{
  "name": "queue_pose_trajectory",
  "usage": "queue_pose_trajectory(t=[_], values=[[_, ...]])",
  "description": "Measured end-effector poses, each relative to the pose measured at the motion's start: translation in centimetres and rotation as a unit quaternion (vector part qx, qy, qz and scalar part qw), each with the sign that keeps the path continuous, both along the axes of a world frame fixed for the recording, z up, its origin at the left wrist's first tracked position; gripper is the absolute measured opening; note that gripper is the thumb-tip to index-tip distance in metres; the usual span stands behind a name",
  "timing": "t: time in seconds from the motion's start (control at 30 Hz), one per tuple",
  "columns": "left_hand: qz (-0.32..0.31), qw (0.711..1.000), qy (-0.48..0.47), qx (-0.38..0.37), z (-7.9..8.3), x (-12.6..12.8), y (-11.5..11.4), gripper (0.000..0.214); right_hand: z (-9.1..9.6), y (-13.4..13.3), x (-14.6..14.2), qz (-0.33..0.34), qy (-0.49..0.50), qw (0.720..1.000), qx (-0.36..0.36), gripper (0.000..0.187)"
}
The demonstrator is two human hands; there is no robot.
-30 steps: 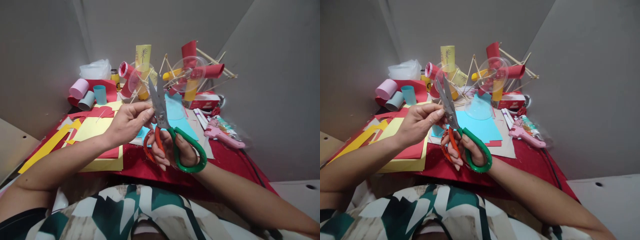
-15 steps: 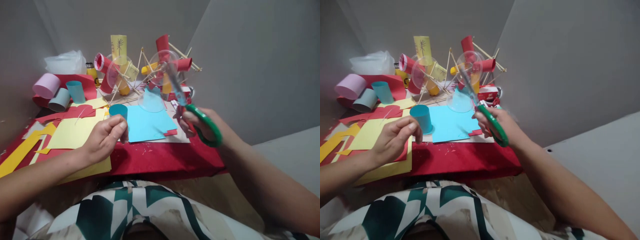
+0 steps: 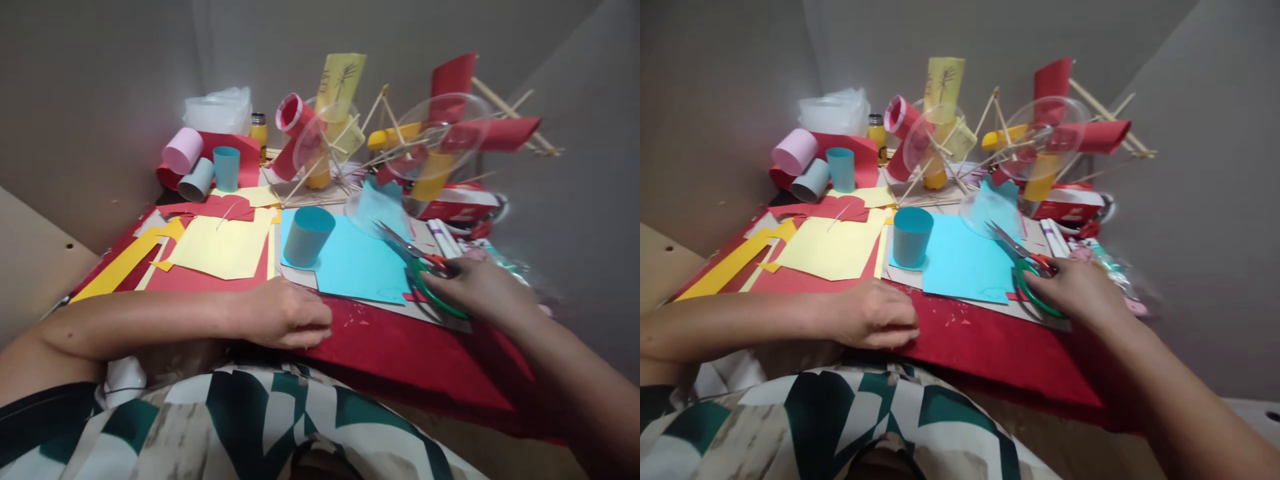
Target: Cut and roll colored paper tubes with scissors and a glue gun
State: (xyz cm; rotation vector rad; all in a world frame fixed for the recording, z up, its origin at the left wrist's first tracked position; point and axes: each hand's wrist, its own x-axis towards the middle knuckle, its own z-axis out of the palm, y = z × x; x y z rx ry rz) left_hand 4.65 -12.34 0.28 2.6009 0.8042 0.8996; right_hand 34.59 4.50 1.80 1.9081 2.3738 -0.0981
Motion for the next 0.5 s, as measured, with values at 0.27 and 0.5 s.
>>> queue_pose_trajectory(t=[0.27, 0.5], values=[[-0.017, 0.999, 0.013, 0.034, -0.1, -0.5, 0.0, 0.038, -1.2, 0.7, 0.3, -0.029, -0.043, 0.998, -0.028, 0.041], [0.032, 0.998, 0.033, 0.041, 0.9, -1.6, -1.8, 0.023, -1.1, 0.3, 1.7, 0.023, -0.042, 0.999, 0.016, 0.042]])
